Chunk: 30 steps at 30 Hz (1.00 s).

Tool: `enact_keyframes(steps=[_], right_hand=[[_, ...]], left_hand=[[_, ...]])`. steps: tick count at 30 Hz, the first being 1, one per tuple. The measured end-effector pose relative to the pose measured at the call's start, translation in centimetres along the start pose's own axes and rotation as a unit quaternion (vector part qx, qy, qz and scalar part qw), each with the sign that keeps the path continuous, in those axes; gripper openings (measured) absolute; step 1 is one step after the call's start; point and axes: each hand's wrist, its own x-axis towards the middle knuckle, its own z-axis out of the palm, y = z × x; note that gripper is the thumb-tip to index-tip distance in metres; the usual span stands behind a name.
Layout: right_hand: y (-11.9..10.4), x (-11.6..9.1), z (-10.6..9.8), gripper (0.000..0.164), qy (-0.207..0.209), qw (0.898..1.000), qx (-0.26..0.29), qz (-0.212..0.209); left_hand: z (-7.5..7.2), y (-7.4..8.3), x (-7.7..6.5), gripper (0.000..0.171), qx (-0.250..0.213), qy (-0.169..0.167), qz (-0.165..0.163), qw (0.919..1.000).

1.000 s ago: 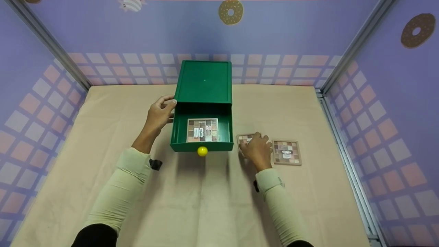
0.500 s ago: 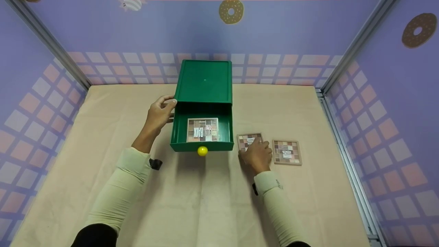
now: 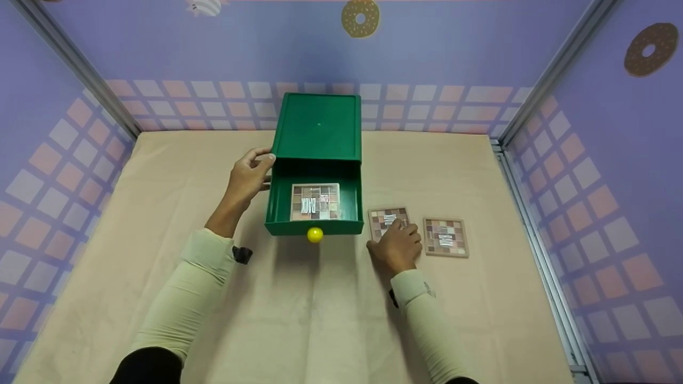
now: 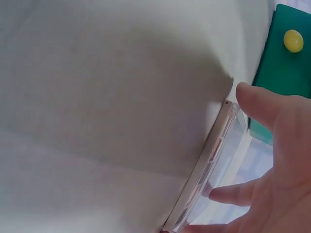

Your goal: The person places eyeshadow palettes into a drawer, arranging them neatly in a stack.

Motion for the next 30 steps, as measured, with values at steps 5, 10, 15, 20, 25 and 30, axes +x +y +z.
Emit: enact_keyframes(steps=[5,10,15,20,25,30], right_hand=[[-0.1,0.1,0.3,0.095,0.000,1.000,-0.013,0.003],[0.2,0.3,0.2,0.094,-0.010,1.000,0.001,-0.001],[0.4,0.3,-0.1,0.092,-0.010,1.000,-0.001,-0.011],[0.7,0.2,-0.4,0.092,-0.002,1.000,0.004,-0.020],[1.0,0.4,-0.8,0.091,0.000,0.999,0.026,-0.034],[1.3,0.3,-1.5,0.097,0.003,0.997,0.057,-0.045]], left_hand=[[0.0,-0.1,0.0,0.043,0.001,-0.001,0.000,1.0000],[-0.1,-0.1,0.1,0.042,0.001,0.001,0.002,1.0000],[-0.1,-0.1,0.1,0.041,0.006,0.003,0.007,1.0000],[0.0,0.0,0.1,0.041,0.012,0.005,0.010,0.9999],[0.0,0.1,0.0,0.041,0.014,0.010,0.010,0.9998],[0.1,0.0,0.1,0.042,0.017,0.010,0.010,0.9998]])
